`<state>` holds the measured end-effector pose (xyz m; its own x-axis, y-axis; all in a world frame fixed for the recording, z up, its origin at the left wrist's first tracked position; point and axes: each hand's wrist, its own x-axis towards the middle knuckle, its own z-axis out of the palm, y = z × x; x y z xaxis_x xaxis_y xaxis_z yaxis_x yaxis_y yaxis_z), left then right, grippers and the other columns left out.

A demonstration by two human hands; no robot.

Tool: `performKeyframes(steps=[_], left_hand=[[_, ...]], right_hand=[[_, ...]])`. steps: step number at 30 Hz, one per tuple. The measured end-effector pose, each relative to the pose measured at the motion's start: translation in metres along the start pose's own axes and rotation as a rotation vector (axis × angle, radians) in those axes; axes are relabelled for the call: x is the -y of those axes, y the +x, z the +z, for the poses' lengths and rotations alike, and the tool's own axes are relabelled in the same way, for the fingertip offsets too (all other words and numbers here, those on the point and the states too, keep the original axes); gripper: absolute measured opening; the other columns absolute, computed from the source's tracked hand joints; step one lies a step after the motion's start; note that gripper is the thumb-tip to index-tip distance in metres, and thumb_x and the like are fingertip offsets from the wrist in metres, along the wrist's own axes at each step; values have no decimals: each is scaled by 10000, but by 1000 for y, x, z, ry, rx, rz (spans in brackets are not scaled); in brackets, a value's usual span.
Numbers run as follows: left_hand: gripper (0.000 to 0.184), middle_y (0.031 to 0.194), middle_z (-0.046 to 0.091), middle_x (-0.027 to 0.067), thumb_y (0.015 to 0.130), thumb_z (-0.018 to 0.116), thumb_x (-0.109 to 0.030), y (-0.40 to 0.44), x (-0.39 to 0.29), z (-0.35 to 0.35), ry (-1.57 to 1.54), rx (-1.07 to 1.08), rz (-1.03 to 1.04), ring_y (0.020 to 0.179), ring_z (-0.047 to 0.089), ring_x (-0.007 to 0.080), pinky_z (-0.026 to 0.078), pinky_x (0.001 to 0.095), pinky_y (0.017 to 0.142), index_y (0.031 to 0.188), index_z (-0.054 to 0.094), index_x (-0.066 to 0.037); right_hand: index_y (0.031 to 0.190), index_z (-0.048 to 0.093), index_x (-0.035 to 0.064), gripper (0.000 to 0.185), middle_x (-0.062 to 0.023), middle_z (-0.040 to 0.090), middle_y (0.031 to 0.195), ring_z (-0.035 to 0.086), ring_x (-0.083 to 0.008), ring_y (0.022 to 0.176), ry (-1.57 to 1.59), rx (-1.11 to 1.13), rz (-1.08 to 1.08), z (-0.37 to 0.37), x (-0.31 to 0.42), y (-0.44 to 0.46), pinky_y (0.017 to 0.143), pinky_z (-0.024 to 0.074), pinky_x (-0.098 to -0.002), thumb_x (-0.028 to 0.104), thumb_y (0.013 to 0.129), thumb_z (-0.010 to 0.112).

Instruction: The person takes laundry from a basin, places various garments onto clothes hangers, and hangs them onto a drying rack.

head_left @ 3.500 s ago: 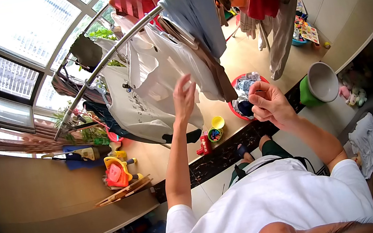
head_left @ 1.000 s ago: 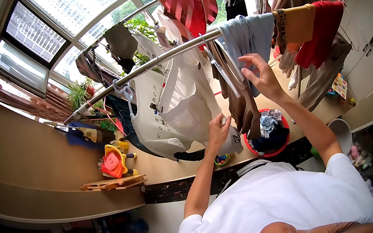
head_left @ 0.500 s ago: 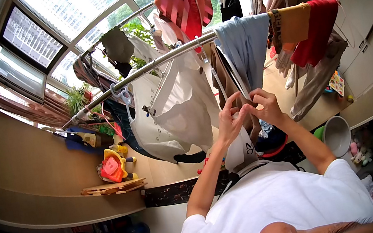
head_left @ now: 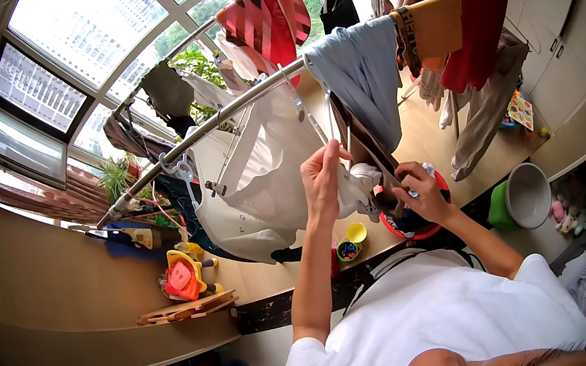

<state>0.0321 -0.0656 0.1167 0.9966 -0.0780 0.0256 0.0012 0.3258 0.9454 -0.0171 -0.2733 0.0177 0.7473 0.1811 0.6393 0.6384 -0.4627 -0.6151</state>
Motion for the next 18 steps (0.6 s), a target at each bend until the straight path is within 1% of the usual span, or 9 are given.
performKeyframes(steps=[1, 4, 5, 8, 9, 12, 14, 15, 18], left_hand=[[445, 621, 479, -65, 982, 512, -389, -1, -1, -3, 58, 7, 30, 544, 377, 20, 274, 191, 493, 799, 654, -9], [492, 658, 548, -18, 995, 433, -459, -11, -2, -2, -14, -41, 1, 573, 464, 37, 359, 200, 499, 912, 634, -17], [525, 688, 562, -1, 1001, 381, -490, -14, 5, -10, 4, -17, 2, 591, 473, 49, 360, 198, 507, 994, 612, -18], [502, 664, 529, -11, 1001, 388, -486, -28, 30, -21, -62, -169, -25, 590, 448, 54, 346, 202, 513, 990, 603, -32], [463, 631, 453, -39, 1003, 408, -462, -32, 33, -16, -82, -245, 9, 561, 387, 46, 308, 207, 498, 952, 597, -42], [420, 622, 379, -63, 1002, 436, -431, -47, 67, -51, 8, -120, -6, 547, 327, 35, 263, 210, 482, 929, 590, -47], [418, 655, 392, -78, 1022, 395, -405, -58, 70, -57, 50, -114, -49, 577, 343, 15, 297, 197, 516, 917, 609, -62], [409, 662, 396, -79, 1023, 399, -396, -65, 69, -58, 39, -106, -60, 582, 345, 14, 297, 195, 516, 915, 608, -61], [394, 691, 425, -74, 1024, 406, -376, -78, 75, -60, 71, -70, -82, 606, 362, 9, 300, 183, 526, 926, 607, -52]], right_hand=[[753, 515, -16, 195, -148, 535, 1082, 593, -259, 854, 40, -10, 87, 4, -2, 6, 725, 491, -290, 52, 826, 683], [771, 513, -22, 181, -129, 517, 1121, 581, -210, 886, 247, -33, 385, 22, -20, 20, 733, 498, -283, 58, 844, 658], [791, 512, -24, 175, -125, 512, 1126, 580, -204, 900, 287, -49, 402, 28, -27, 21, 739, 503, -285, 60, 843, 656], [859, 513, -29, 168, -118, 499, 1140, 583, -198, 932, 320, -51, 442, 42, -39, 16, 756, 518, -292, 63, 835, 652], [889, 517, -30, 174, -118, 495, 1143, 586, -204, 937, 275, -28, 443, 45, -40, 13, 761, 522, -295, 61, 828, 653], [983, 536, -34, 214, -118, 520, 1100, 593, -224, 960, 215, -10, 522, 66, -65, -17, 758, 523, -317, 50, 813, 635], [990, 545, -37, 207, -114, 541, 1065, 594, -229, 961, 166, -17, 600, 77, -91, -44, 760, 514, -317, 47, 817, 622], [985, 559, -25, 173, -95, 590, 1002, 597, -198, 922, 213, -22, 660, 78, -87, -53, 767, 492, -300, 47, 834, 604], [981, 578, 1, 143, -75, 621, 978, 589, -160, 868, 542, 52, 887, 61, -44, -52, 777, 473, -285, 50, 848, 588]])
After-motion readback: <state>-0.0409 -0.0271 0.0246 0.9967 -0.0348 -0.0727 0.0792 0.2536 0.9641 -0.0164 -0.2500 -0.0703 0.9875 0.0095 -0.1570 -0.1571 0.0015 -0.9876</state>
